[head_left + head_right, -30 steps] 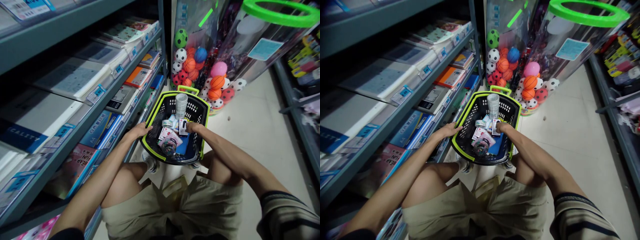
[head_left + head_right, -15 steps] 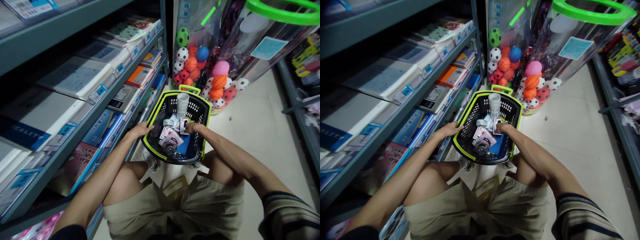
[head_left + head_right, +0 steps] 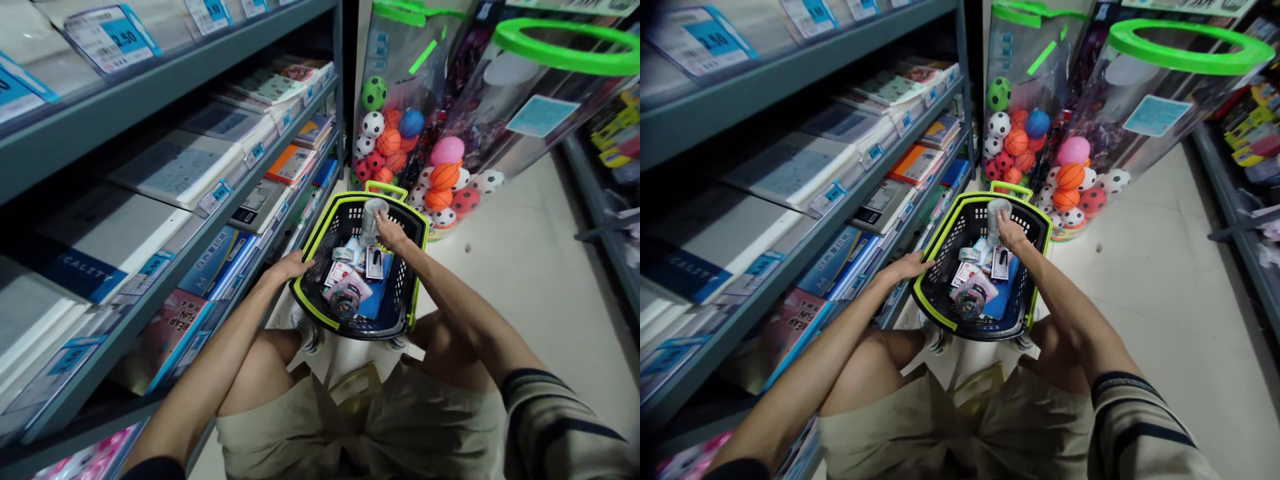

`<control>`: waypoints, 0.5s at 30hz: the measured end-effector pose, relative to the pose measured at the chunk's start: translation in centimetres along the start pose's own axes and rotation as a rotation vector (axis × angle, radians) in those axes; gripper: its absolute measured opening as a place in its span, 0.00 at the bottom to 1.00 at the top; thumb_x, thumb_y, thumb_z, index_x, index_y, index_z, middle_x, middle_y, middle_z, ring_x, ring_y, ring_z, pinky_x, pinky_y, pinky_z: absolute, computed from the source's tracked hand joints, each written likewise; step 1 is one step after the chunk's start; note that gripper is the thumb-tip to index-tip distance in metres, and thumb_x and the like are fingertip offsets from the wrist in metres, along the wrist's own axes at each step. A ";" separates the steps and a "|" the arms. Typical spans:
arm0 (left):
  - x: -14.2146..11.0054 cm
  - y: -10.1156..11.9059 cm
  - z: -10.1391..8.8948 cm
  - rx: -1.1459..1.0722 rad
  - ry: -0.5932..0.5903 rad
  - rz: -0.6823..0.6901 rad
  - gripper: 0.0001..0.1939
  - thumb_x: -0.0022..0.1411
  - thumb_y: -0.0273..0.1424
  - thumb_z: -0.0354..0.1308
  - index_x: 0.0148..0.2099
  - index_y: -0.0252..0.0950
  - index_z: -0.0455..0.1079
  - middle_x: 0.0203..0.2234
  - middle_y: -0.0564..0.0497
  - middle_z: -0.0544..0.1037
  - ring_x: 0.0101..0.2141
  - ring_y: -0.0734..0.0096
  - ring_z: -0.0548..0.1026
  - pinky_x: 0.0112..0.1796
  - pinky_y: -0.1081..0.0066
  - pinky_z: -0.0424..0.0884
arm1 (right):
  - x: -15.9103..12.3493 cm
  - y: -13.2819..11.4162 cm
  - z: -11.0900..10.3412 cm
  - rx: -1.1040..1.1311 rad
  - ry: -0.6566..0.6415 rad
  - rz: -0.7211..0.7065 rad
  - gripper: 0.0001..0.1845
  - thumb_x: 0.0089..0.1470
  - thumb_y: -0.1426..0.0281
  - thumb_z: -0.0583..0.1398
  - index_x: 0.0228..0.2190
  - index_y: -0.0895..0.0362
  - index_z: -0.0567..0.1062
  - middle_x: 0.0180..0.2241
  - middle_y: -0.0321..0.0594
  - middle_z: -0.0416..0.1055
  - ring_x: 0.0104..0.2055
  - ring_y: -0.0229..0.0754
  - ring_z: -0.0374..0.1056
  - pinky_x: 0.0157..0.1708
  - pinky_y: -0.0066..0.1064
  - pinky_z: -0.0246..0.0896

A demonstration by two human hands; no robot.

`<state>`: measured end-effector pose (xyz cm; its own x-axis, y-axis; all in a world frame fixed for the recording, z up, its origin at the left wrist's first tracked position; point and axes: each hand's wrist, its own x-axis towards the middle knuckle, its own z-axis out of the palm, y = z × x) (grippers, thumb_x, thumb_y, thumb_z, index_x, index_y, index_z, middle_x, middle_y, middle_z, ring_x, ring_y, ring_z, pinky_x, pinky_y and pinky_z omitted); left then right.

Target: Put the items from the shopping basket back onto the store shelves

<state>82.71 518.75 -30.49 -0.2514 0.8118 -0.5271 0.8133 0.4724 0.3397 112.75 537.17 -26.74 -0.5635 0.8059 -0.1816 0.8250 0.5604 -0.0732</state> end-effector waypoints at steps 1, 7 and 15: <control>0.1 -0.2 0.0 -0.028 0.011 0.002 0.29 0.70 0.47 0.63 0.63 0.30 0.76 0.64 0.29 0.79 0.65 0.41 0.78 0.63 0.60 0.74 | -0.1 0.2 0.6 0.001 0.004 0.016 0.42 0.65 0.72 0.60 0.75 0.68 0.55 0.75 0.70 0.55 0.62 0.66 0.74 0.58 0.53 0.74; 0.4 -0.5 -0.2 -0.243 0.123 0.027 0.21 0.65 0.39 0.68 0.54 0.29 0.80 0.58 0.27 0.83 0.63 0.33 0.79 0.64 0.51 0.73 | -1.1 2.8 1.1 0.044 0.110 0.093 0.17 0.72 0.67 0.57 0.57 0.60 0.73 0.59 0.61 0.75 0.55 0.64 0.78 0.53 0.53 0.74; 0.2 2.0 -0.5 -0.858 0.297 0.243 0.27 0.74 0.40 0.59 0.67 0.30 0.69 0.64 0.30 0.78 0.63 0.51 0.79 0.67 0.54 0.72 | -3.4 1.6 -6.4 0.774 0.890 0.074 0.23 0.70 0.46 0.60 0.48 0.54 0.73 0.35 0.41 0.76 0.32 0.47 0.74 0.38 0.44 0.76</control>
<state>84.01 520.04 -29.51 -0.3452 0.9197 -0.1868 0.2258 0.2746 0.9347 115.68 536.55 -20.00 -0.0915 0.8526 0.5144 0.4904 0.4882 -0.7219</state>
